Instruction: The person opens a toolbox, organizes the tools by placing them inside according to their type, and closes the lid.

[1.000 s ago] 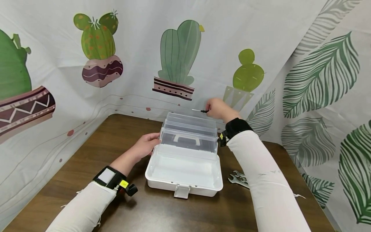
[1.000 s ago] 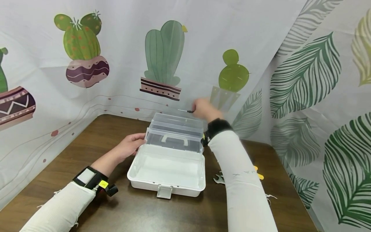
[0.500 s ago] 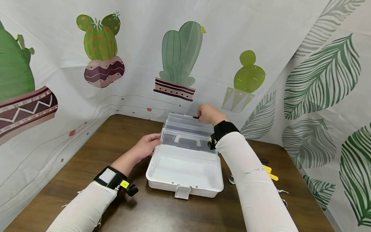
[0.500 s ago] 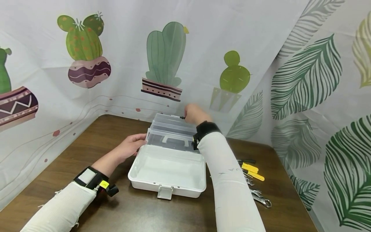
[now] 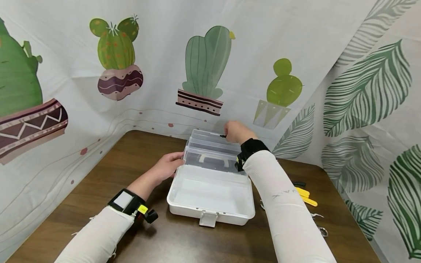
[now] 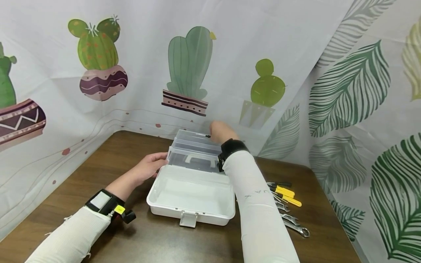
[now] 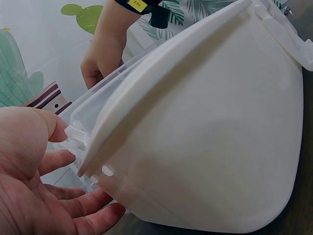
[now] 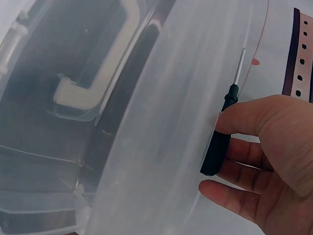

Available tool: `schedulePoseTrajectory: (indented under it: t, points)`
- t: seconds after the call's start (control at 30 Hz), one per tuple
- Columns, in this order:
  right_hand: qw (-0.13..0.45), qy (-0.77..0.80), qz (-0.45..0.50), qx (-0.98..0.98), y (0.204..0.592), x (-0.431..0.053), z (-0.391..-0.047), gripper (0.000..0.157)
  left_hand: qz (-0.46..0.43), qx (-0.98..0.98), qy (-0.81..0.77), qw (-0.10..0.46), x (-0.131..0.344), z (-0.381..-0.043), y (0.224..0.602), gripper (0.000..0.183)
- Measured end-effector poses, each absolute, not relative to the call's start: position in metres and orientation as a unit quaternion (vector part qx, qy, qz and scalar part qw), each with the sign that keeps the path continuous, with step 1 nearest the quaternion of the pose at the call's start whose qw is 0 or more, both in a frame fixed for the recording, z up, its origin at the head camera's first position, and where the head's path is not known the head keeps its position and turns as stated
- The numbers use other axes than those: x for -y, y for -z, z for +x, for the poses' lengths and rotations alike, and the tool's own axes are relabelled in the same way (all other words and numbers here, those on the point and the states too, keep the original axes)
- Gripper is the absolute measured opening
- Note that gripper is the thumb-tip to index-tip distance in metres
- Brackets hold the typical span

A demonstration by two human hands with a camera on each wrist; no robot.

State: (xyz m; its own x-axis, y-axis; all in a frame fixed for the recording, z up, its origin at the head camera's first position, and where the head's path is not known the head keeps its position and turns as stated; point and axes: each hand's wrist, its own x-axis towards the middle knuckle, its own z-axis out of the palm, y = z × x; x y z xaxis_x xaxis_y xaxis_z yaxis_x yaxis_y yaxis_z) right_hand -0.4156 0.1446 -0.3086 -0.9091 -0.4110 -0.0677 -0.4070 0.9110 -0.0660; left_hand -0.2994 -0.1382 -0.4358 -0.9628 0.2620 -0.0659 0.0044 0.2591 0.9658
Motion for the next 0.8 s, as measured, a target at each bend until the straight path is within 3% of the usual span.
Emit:
schedulePoseTrajectory:
  t: [0.8]
  points:
    - [0.036, 0.0, -0.193, -0.981, 0.3125, -0.1398, -0.417, 0.009, 0.086, -0.781, -0.61, 0.109, 0.1387, -0.2969, 0.4343, 0.051]
